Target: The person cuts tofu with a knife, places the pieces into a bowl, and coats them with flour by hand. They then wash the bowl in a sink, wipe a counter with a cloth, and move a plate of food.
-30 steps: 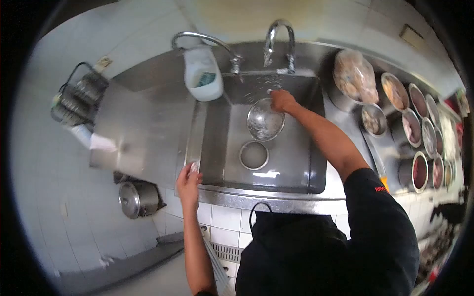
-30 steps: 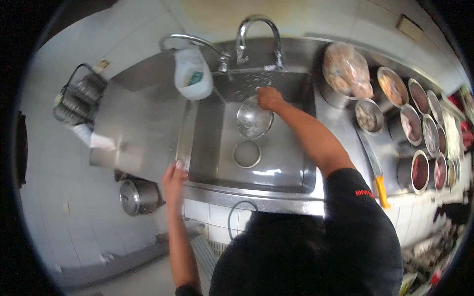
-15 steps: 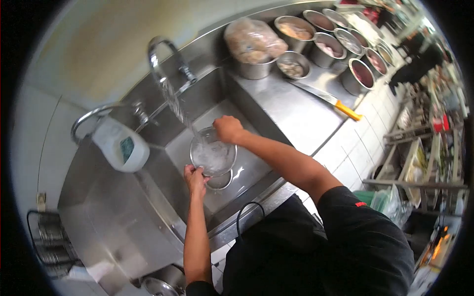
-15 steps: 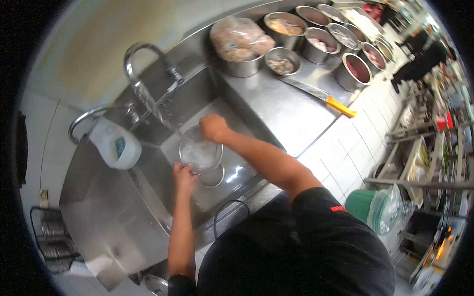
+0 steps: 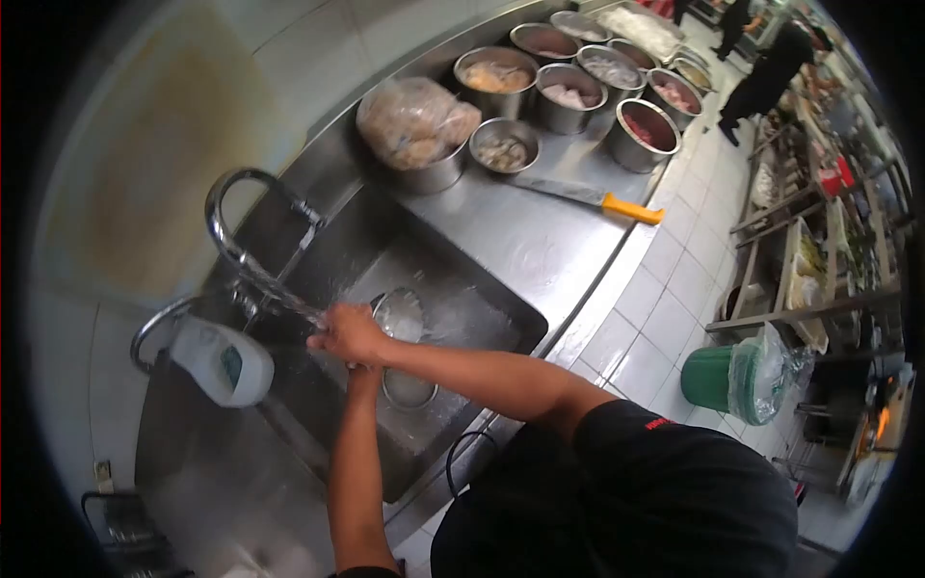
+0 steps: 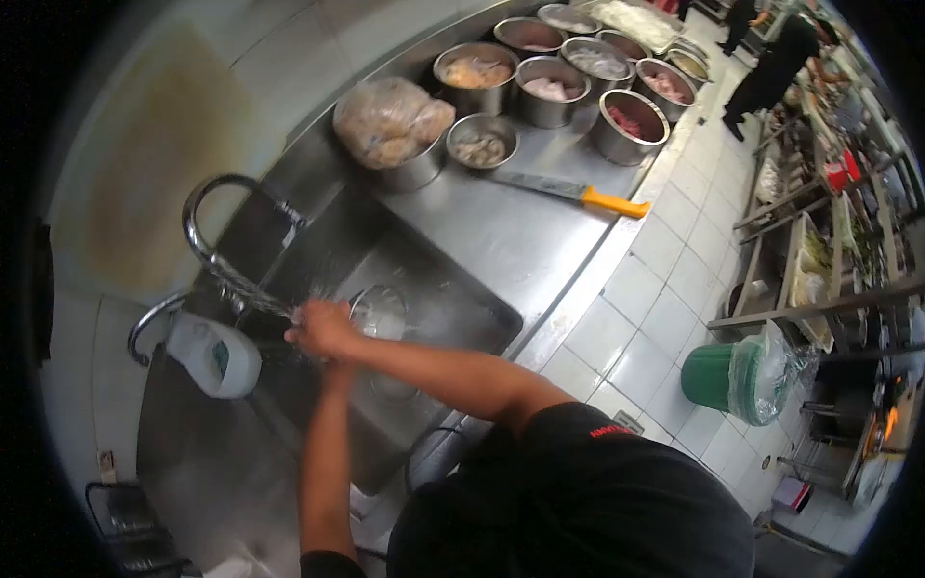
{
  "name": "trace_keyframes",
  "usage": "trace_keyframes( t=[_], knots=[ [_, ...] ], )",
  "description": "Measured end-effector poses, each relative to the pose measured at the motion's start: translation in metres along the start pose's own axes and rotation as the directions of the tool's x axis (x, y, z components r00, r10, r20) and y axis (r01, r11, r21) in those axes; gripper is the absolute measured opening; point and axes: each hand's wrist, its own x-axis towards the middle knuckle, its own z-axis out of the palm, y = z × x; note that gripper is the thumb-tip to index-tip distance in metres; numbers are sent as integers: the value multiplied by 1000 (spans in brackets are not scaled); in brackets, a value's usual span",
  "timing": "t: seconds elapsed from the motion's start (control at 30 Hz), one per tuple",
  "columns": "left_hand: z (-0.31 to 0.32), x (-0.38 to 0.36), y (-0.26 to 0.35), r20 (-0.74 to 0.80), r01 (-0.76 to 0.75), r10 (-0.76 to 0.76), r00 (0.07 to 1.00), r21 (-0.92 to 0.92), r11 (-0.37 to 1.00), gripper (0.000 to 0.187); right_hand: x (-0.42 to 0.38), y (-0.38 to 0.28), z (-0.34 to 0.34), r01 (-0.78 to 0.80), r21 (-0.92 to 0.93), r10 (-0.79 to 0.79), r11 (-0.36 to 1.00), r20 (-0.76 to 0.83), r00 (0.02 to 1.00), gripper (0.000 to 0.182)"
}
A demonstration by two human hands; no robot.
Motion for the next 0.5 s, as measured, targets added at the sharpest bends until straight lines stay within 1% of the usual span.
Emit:
trace_keyframes(
  t=[0.03, 0.07, 0.1, 0.13, 0.17, 0.2, 0.23, 0.27, 0.33, 0.37, 0.4, 0.43, 0.47, 0.5],
  knots=[
    [11, -1, -1, 7, -43, 44, 999, -151, 988, 18, 0, -4, 9, 44, -48, -42, 998, 36, 998, 18],
    [6, -12, 13, -93, 74, -53, 994, 237, 969, 16, 0, -7, 14, 27, 45, -32, 999, 120, 992, 18],
    [-2, -25, 34, -241, 224, -102, 965, 561, 797, 18, 8, -4, 11, 11, 136, -40, 991, 213, 976, 18],
    [-10, -40, 58, -411, 399, -96, 907, 760, 513, 23, 15, 7, 19, 146, 56, -153, 988, 165, 974, 19],
    [-17, -54, 76, -567, 565, -43, 823, 807, 173, 29, 14, -9, -11, 213, 69, -223, 975, 239, 945, 22],
    [-32, -66, 85, -624, 613, -110, 774, 693, 380, 25, 18, -1, -11, 125, 111, -147, 986, 219, 965, 19],
    [-43, -76, 86, -645, 622, -197, 738, 537, 570, 21, 18, 1, -18, -38, 201, -19, 979, 272, 962, 17],
    [-46, -80, 82, -673, 619, -192, 714, 479, 622, 25, 19, 0, -28, -202, 262, 110, 944, 329, 938, 15],
    [-48, -78, 69, -712, 605, -208, 670, 362, 709, 32, 21, -6, -44, -95, 114, 62, 989, 270, 961, 14],
    [-43, -72, 64, -680, 596, -175, 712, 454, 663, 26, 21, -7, -48, -48, 36, 38, 998, 240, 970, 14],
    [-30, -58, 60, -641, 579, -147, 753, 541, 610, 20, 22, -6, -51, -47, 36, 35, 998, 290, 956, 16],
    [-15, -45, 57, -599, 557, -123, 791, 621, 551, 14, 19, -3, -53, -11, 58, -4, 998, 240, 971, 16],
    [8, -32, 53, -494, 475, -58, 868, 789, 391, 17, 17, -1, -56, 33, 78, -48, 996, 189, 981, 15],
    [25, -20, 50, -369, 364, -13, 929, 908, 206, 20, 17, 1, -59, 81, 97, -94, 992, 140, 986, 15]
  ],
)
